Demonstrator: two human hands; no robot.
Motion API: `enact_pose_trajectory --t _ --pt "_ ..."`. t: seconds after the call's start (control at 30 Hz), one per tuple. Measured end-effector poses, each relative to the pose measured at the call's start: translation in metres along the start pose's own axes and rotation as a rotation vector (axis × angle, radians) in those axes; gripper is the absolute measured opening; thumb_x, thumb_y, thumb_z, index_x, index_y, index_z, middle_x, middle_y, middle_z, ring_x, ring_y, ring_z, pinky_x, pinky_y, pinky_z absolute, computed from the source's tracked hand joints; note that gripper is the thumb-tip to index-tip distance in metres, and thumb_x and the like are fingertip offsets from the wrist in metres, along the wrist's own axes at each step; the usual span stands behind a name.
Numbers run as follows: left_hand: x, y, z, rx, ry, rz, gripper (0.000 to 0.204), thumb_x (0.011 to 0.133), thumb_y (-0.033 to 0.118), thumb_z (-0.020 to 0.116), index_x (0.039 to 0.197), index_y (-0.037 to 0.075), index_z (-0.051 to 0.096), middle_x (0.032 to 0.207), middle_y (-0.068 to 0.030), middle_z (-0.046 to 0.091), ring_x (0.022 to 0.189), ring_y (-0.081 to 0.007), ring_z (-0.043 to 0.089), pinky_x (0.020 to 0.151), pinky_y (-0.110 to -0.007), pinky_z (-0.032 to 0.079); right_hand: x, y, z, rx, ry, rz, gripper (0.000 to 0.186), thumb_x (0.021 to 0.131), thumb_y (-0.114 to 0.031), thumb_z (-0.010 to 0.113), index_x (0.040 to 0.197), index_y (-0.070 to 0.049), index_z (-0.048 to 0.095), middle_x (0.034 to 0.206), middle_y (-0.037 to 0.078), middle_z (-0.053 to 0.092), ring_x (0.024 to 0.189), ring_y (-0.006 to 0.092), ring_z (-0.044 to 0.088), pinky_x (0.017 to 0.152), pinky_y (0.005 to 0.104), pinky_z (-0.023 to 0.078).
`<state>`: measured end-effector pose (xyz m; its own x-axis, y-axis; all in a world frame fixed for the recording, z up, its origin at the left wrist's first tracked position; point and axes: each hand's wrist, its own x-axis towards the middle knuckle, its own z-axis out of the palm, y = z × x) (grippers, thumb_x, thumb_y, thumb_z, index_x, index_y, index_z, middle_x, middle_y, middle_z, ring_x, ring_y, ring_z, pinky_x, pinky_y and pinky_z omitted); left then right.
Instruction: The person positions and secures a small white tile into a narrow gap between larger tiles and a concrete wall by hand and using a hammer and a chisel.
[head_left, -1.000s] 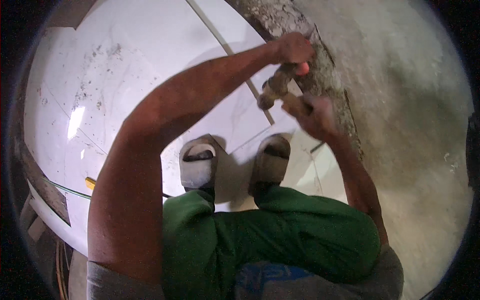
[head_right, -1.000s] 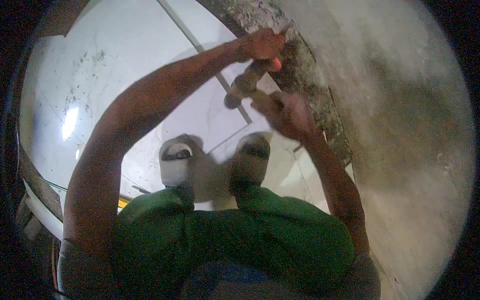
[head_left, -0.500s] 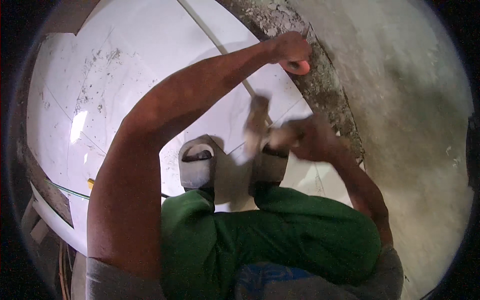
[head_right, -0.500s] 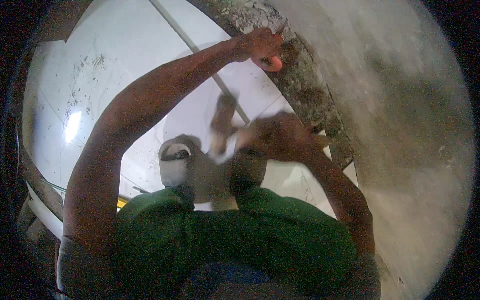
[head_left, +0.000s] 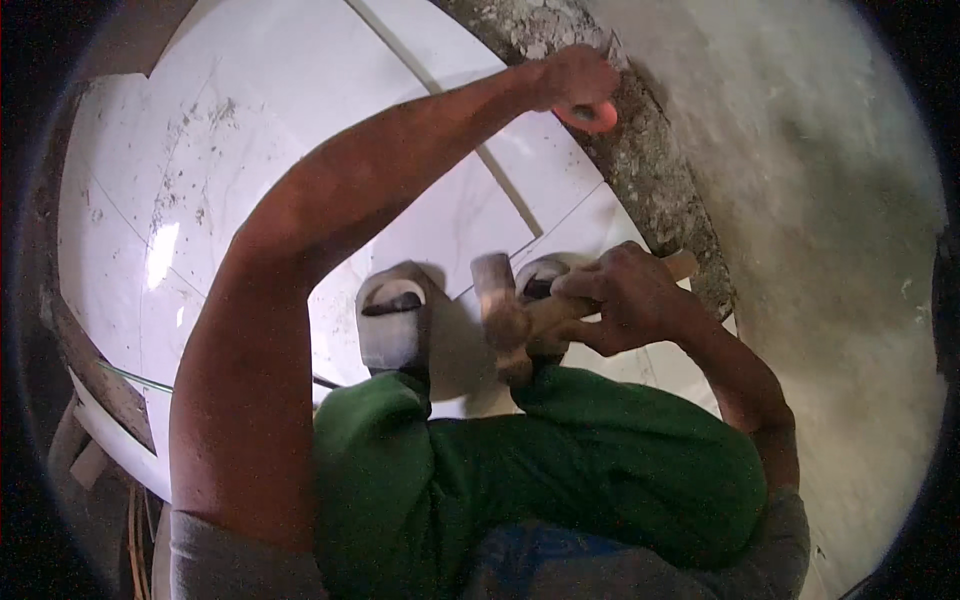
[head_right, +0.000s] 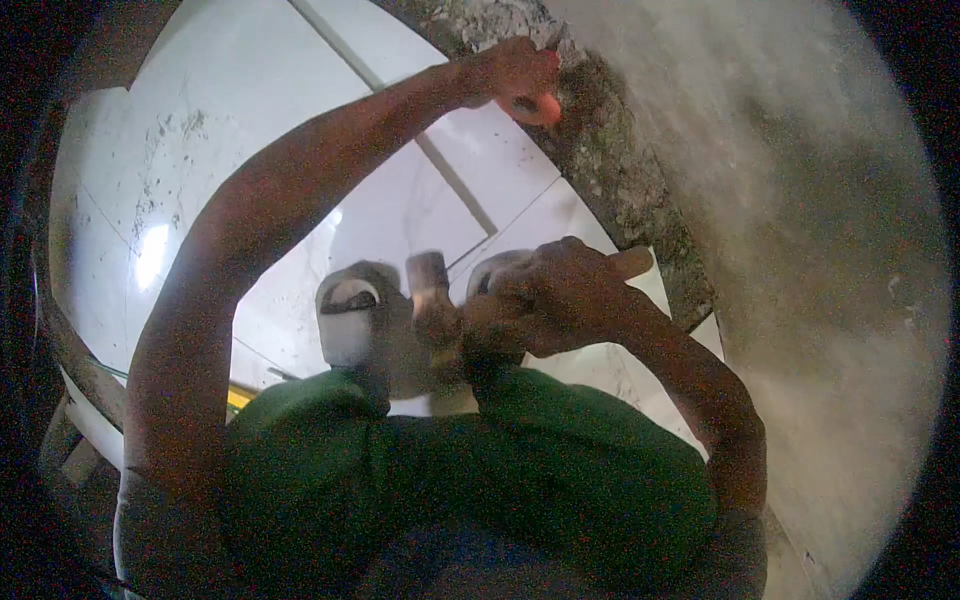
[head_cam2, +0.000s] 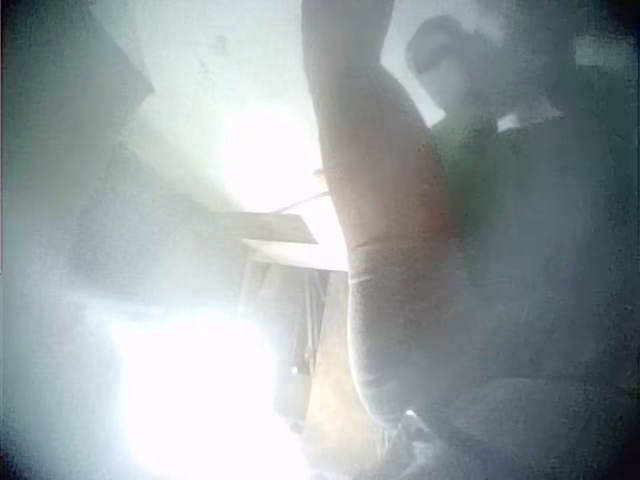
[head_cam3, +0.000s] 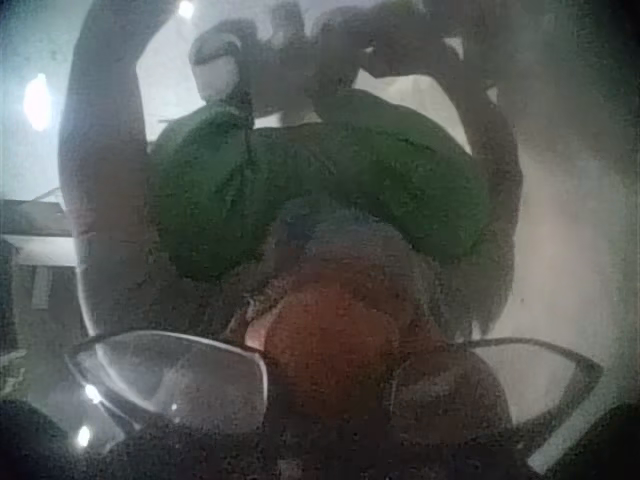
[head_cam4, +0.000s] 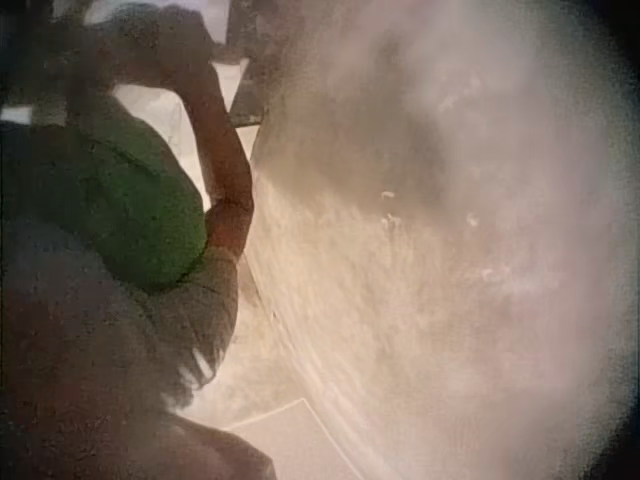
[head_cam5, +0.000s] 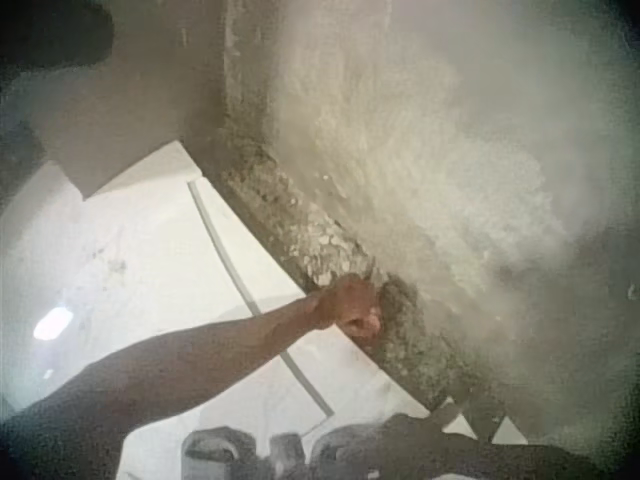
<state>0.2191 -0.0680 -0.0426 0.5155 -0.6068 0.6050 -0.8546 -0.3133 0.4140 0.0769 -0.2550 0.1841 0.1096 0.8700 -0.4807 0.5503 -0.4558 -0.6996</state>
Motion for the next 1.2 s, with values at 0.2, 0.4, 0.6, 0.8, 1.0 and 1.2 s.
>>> enact_pose_trajectory --t 0.2,0.4,0.6,0.8,1.0,1.2 --pt "0.062 0.036 -0.036 -0.483 -0.301 -0.587 0.034 0.081 0.039 0.074 0.076 0.007 0.066 0.071 -0.0085 0.066 0.074 -0.0241 0.072 0.058 -0.039 0.054 -0.014 0.062 -0.028 0.148 0.479 0.517 0.033 0.091 -0.037 0.074 0.089 -0.004 0.070 0.069 0.011 0.066 0.067 0.0186 0.068 0.062 0.0394 0.053" --pt "0.036 0.015 -0.027 0.278 -0.283 -0.157 0.030 0.084 0.034 0.072 0.076 0.005 0.066 0.076 -0.0127 0.068 0.072 -0.0297 0.071 0.062 -0.042 0.056 -0.017 0.028 -0.013 0.039 0.350 0.095 0.023 0.088 -0.026 0.078 0.095 -0.005 0.075 0.067 0.013 0.066 0.058 0.0175 0.065 0.056 0.0373 0.052" --pt "0.004 0.017 -0.022 -0.387 0.078 -0.299 0.043 0.099 0.039 0.058 0.074 0.004 0.063 0.068 -0.0106 0.062 0.065 -0.0275 0.067 0.062 -0.040 0.054 -0.023 0.053 -0.021 0.124 0.530 0.406 0.031 0.091 -0.029 0.076 0.096 0.001 0.073 0.069 0.017 0.066 0.061 0.0155 0.062 0.056 0.0367 0.050" --pt "-0.030 0.055 -0.051 -0.836 -0.144 -0.554 0.041 0.104 0.035 0.052 0.073 0.008 0.055 0.063 0.0006 0.052 0.061 -0.0113 0.055 0.061 -0.032 0.048 -0.049 0.048 0.026 0.070 0.372 0.457 0.044 0.087 -0.040 0.080 0.089 0.003 0.071 0.066 0.015 0.064 0.056 0.0214 0.060 0.057 0.0377 0.050" --pt "-0.006 0.030 -0.004 -0.539 0.027 -0.352 0.040 0.103 0.044 0.056 0.089 0.007 0.063 0.070 -0.0023 0.058 0.068 -0.0108 0.058 0.064 -0.033 0.050 -0.035 0.030 0.021 0.041 0.243 0.446 0.045 0.089 -0.048 0.074 0.084 -0.005 0.064 0.065 0.015 0.062 0.063 0.0381 0.065 0.059 0.0481 0.051" --pt "-0.018 0.042 -0.039 -1.011 -0.217 -0.854 0.043 0.101 0.043 0.062 0.121 0.005 0.068 0.088 -0.0062 0.068 0.083 -0.0139 0.068 0.073 -0.035 0.056 -0.048 0.013 0.021 0.048 0.437 0.322 0.036 0.085 -0.028 0.081 0.083 -0.001 0.057 0.063 0.012 0.054 0.053 0.0252 0.052 0.053 0.0395 0.046"
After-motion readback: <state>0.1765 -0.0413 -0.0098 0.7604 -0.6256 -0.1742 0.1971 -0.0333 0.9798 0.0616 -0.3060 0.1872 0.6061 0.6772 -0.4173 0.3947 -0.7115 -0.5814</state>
